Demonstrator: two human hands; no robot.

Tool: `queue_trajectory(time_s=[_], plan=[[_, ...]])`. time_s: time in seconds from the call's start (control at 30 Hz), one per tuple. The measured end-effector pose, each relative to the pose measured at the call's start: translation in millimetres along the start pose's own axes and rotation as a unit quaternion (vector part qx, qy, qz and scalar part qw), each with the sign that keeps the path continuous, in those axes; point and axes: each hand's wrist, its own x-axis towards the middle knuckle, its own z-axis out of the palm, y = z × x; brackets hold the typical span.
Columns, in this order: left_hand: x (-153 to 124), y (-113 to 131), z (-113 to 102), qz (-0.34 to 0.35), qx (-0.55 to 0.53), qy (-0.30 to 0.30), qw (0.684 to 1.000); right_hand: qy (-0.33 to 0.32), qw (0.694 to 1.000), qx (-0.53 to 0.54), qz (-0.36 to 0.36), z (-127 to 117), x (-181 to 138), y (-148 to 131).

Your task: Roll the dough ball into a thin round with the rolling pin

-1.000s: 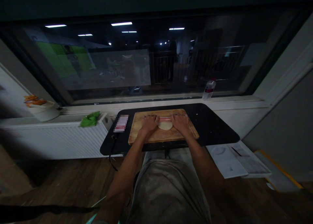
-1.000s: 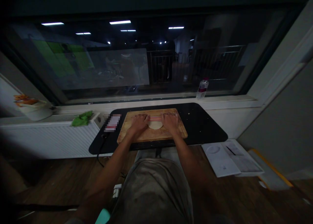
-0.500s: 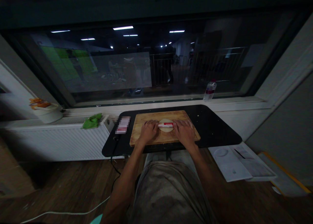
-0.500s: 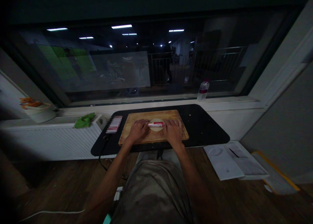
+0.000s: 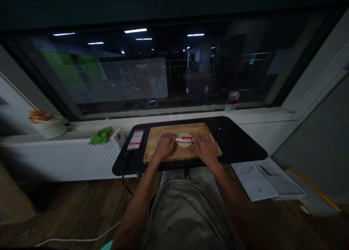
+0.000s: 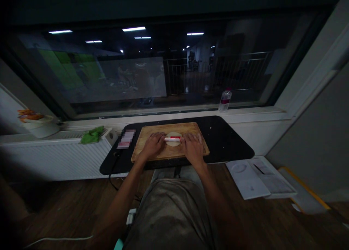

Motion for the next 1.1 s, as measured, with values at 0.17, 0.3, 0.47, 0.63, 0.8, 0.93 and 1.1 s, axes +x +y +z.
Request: queue_trajectory(time_s=[0.17,0.3,0.47,0.63,0.8,0.93,1.1], plan=[[11.5,1.7,2.3,-0.014,0.04,-0.021,0.999,-0.043,0.999,-0.013,0.002,-6.7,20.4,0.6],[21.0,6.7,-0.5,-0.044,0.059,-0.04,0.997,-0.093,0.995,-0.04,0.017,-10.8,40.2,0.1],[25.7,15.6,-3.6,-0.068,0.068,-0.046,0.994,-0.11,0.991,-0.062,0.034,-5.2,60.5,3.0],[22.8,25.1,-7.3,-0.074,0.092,-0.06,0.991,-0.12,0.991,-0.038,0.051,-2.4,75.3,4.4],[21.9,29.0,-11.9,-0.076,0.106,-0.072,0.989,-0.117,0.991,-0.027,0.067,0.8,72.7,3.7],[22.5,27.5,-12.8,-0.075,0.095,-0.069,0.99,-0.1,0.991,0.002,0.085,5.3,55.7,4.2],[22.9,25.2,-10.9,-0.08,0.077,-0.064,0.992,-0.07,0.992,0.052,0.091,2.1,35.3,2.8]])
